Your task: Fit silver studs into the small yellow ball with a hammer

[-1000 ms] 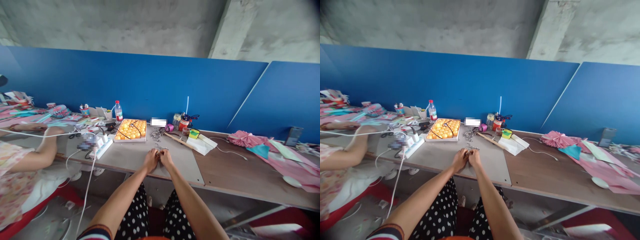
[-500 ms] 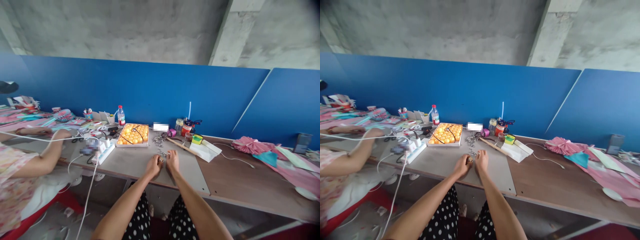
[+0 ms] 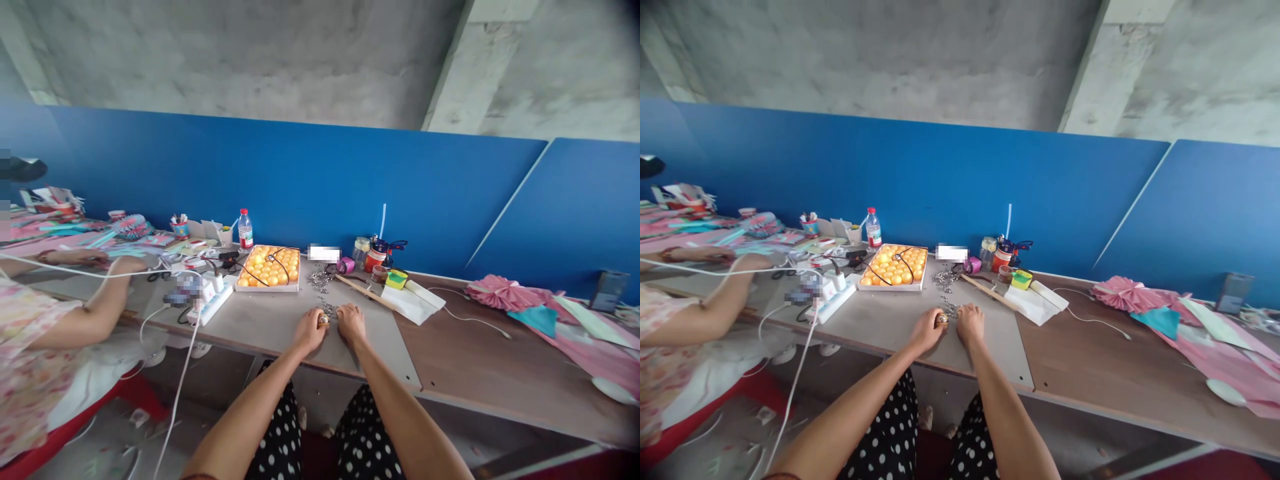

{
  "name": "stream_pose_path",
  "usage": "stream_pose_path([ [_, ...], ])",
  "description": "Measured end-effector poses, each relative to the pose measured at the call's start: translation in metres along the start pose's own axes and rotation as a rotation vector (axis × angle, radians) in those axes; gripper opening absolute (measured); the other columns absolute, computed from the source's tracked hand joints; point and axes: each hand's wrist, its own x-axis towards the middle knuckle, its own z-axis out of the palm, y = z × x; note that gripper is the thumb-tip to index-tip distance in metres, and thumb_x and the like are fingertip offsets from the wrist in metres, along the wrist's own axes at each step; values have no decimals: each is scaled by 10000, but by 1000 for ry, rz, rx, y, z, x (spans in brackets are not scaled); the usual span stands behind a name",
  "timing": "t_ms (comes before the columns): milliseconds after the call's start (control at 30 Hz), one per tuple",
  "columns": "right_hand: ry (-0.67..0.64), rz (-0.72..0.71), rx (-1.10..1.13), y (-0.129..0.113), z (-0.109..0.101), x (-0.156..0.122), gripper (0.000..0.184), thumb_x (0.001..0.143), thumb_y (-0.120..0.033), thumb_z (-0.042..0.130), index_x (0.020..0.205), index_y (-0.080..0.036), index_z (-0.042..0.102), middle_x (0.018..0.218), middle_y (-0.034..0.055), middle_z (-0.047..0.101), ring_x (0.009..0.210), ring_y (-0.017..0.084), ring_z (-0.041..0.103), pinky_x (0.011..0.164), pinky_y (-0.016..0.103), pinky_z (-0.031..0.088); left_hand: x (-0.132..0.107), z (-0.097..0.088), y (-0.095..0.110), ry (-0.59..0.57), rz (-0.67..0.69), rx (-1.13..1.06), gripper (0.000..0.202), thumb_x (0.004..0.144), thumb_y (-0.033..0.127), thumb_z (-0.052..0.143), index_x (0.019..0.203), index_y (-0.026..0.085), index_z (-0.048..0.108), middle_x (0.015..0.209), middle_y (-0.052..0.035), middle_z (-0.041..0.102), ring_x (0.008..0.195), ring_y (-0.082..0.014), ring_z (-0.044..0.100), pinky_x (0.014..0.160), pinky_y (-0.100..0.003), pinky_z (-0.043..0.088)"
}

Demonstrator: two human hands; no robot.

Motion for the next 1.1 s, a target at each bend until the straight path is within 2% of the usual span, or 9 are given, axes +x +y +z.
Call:
stream_pose_path([
  [200, 123, -5, 181, 8, 6, 0, 183, 783, -197, 428, 754, -166, 606, 880, 82, 596, 856, 184, 514, 787, 286, 366, 2, 2, -2, -8, -9, -2, 255, 721, 169, 593, 970, 190, 541, 976, -54, 631, 924, -194, 570, 816, -302, 428],
  [333, 169, 17, 317, 11, 8, -1, 157, 739, -220, 423, 718, -171, 571, 789, 60, 601, 757, 168, 544, 733, 267, 405, 3, 1, -2, -11, -13, -4, 252, 728, 195, 594, 974, 187, 539, 978, -60, 631, 925, -204, 569, 808, -308, 432],
  [467, 190, 65, 439, 8, 10, -8, 130, 699, -217, 411, 678, -185, 536, 801, 64, 631, 717, 160, 570, 688, 256, 417, 2, -1, -1, -19, -4, -5, 269, 730, 218, 597, 991, 190, 535, 985, -62, 629, 929, -204, 568, 812, -309, 434],
  [767, 170, 120, 658, -4, 3, -14, 178, 708, -323, 435, 672, -188, 545, 639, 24, 625, 598, 158, 550, 586, 244, 407, 3, -2, 1, -30, -3, 5, 269, 736, 220, 567, 1002, 192, 534, 999, -59, 626, 947, -209, 559, 821, -316, 430],
  [933, 85, 137, 778, -11, 1, -18, 242, 742, -385, 412, 651, -195, 531, 467, -19, 536, 448, 144, 497, 489, 239, 401, 3, -3, 2, -31, -8, 9, 265, 743, 225, 555, 1005, 191, 538, 999, -67, 627, 951, -212, 558, 817, -315, 431],
  [1100, 10, 138, 847, -12, -2, -21, 229, 723, -413, 447, 694, -201, 530, 505, -12, 570, 453, 151, 530, 497, 251, 435, 3, -4, 3, -29, -18, -4, 252, 752, 237, 548, 999, 192, 543, 999, -64, 625, 944, -217, 557, 812, -320, 435],
])
